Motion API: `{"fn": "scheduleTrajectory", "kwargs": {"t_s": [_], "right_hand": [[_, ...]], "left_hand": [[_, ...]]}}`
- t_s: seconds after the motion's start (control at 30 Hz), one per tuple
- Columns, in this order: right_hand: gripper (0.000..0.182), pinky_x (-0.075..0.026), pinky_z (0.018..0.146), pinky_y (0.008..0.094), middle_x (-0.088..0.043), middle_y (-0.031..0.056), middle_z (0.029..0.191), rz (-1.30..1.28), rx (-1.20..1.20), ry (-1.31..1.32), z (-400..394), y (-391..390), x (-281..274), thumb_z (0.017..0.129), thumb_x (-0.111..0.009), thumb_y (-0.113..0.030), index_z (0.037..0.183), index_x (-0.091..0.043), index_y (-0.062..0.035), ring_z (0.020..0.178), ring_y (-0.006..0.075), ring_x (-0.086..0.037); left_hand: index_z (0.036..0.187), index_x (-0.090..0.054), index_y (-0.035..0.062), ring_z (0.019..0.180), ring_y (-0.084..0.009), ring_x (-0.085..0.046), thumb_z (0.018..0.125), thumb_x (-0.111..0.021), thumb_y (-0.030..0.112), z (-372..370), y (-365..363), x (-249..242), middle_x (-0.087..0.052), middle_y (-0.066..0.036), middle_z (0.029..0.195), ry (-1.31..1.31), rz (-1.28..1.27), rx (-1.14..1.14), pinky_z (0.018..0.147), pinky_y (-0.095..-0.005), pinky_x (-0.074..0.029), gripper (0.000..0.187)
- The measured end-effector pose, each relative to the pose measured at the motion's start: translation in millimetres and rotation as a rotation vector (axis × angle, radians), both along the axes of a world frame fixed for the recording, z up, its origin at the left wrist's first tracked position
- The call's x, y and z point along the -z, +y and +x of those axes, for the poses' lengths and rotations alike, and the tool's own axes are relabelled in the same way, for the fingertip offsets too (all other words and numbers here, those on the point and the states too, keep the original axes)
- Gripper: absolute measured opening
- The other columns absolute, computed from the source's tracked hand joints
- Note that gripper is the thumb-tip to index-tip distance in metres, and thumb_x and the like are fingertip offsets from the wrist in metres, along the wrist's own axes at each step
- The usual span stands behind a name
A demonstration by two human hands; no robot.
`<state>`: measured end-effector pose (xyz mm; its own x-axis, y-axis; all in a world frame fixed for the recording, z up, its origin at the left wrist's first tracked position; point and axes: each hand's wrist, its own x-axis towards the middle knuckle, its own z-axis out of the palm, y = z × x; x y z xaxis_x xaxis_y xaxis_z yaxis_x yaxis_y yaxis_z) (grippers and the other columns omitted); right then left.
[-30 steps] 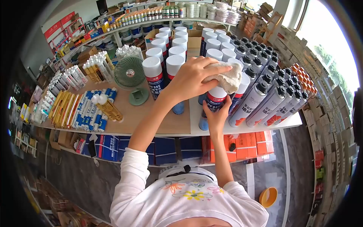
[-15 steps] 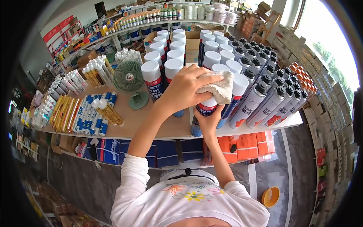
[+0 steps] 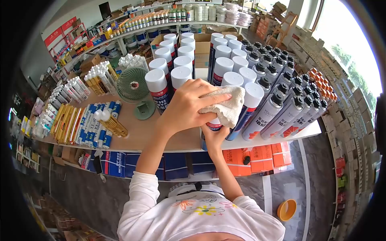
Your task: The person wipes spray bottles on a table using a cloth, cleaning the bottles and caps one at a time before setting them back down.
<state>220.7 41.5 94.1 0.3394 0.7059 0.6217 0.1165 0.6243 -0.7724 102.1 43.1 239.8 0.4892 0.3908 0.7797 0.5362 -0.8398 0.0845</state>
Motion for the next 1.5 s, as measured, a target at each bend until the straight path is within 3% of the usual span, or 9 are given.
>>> {"fn": "scheduleTrajectory", "kwargs": {"t_s": [0.1, 0.27, 0.43, 0.57, 0.7, 0.83, 1.2, 1.33, 1.5], "right_hand": [[0.084, -0.048, 0.091, 0.0319, -0.061, 0.0127, 0.120, -0.022, 0.025, -0.002, -0.7, 0.1, -4.2, 0.068, -0.085, -0.012, 0.139, -0.041, 0.0000, 0.103, 0.0188, -0.060], [0.085, -0.047, 0.093, 0.0323, -0.060, 0.0130, 0.121, 0.031, 0.043, -0.049, 0.9, 0.2, -5.5, 0.067, -0.082, -0.009, 0.140, -0.041, -0.0004, 0.106, 0.0205, -0.059], [0.079, -0.050, 0.090, 0.0326, -0.061, 0.0135, 0.119, -0.060, -0.140, 0.014, 3.9, 6.2, 25.4, 0.070, -0.085, -0.012, 0.134, -0.041, -0.0003, 0.105, 0.0215, -0.062], [0.052, -0.047, 0.091, 0.0332, -0.062, 0.0139, 0.120, -0.011, -0.086, -0.105, 8.9, 11.8, 24.2, 0.075, -0.080, -0.009, 0.119, -0.058, 0.0057, 0.107, 0.0188, -0.060], [0.069, -0.049, 0.086, 0.0297, -0.064, 0.0098, 0.106, -0.017, 0.012, 0.004, 0.5, 7.1, -7.1, 0.069, -0.086, -0.016, 0.124, -0.048, 0.0026, 0.094, 0.0161, -0.061], [0.081, -0.051, 0.088, 0.0333, -0.064, 0.0153, 0.115, -0.024, 0.002, -0.033, 1.4, 15.9, -1.0, 0.066, -0.088, -0.017, 0.133, -0.047, 0.0007, 0.101, 0.0204, -0.064], [0.057, -0.051, 0.086, 0.0315, -0.067, 0.0104, 0.110, 0.020, -0.107, -0.097, 14.5, 24.8, 15.7, 0.068, -0.087, -0.013, 0.116, -0.061, 0.0037, 0.098, 0.0166, -0.064], [0.076, -0.048, 0.090, 0.0313, -0.064, 0.0135, 0.116, 0.021, -0.023, -0.049, 7.2, 23.0, 7.6, 0.069, -0.087, -0.018, 0.130, -0.049, 0.0043, 0.102, 0.0182, -0.062], [0.068, -0.053, 0.082, 0.0318, -0.067, 0.0137, 0.108, 0.085, 0.011, -0.111, 7.4, 28.2, 8.9, 0.067, -0.087, -0.017, 0.123, -0.053, 0.0031, 0.095, 0.0190, -0.066]], "left_hand": [[0.118, -0.071, 0.0110, 0.085, -0.0274, -0.063, 0.064, -0.073, 0.007, 6.8, 6.3, 6.8, -0.068, -0.009, 0.099, -0.065, -0.038, -0.111, 0.075, -0.0381, -0.053, 0.054], [0.118, -0.069, 0.0075, 0.081, -0.0275, -0.066, 0.067, -0.072, 0.007, -9.7, -6.6, 23.1, -0.068, -0.011, 0.096, -0.220, -0.148, -0.196, 0.069, -0.0363, -0.056, 0.051], [0.107, -0.074, 0.0150, 0.105, -0.0249, -0.061, 0.059, -0.076, 0.015, -1.5, -24.7, 15.8, -0.067, -0.004, 0.110, 0.050, 0.175, -0.164, 0.086, -0.0402, -0.049, 0.049], [0.109, -0.071, 0.0144, 0.095, -0.0245, -0.062, 0.065, -0.076, 0.017, 15.2, -12.3, -1.0, -0.067, -0.003, 0.102, 0.050, 0.107, -0.145, 0.078, -0.0382, -0.049, 0.045], [0.109, -0.069, 0.0066, 0.085, -0.0260, -0.062, 0.069, -0.072, 0.011, 16.6, 2.8, 3.1, -0.066, -0.009, 0.098, -0.059, -0.032, -0.235, 0.072, -0.0370, -0.053, 0.040], [0.106, -0.070, 0.0044, 0.088, -0.0274, -0.062, 0.068, -0.072, 0.009, 9.7, -8.7, 13.1, -0.065, -0.010, 0.098, -0.130, -0.002, -0.347, 0.075, -0.0377, -0.053, 0.039], [0.112, -0.071, 0.0107, 0.099, -0.0265, -0.059, 0.065, -0.074, 0.009, 16.4, -7.3, 6.1, -0.063, -0.007, 0.105, -0.022, 0.039, -0.186, 0.082, -0.0397, -0.048, 0.046], [0.113, -0.070, 0.0102, 0.099, -0.0282, -0.058, 0.068, -0.074, 0.008, 19.9, 3.6, 9.2, -0.063, -0.008, 0.104, -0.055, 0.013, -0.200, 0.085, -0.0407, -0.048, 0.045], [0.111, -0.069, 0.0082, 0.096, -0.0274, -0.058, 0.068, -0.074, 0.010, 15.3, 0.1, 16.5, -0.063, -0.007, 0.103, -0.088, 0.032, -0.243, 0.083, -0.0393, -0.049, 0.044]]}}
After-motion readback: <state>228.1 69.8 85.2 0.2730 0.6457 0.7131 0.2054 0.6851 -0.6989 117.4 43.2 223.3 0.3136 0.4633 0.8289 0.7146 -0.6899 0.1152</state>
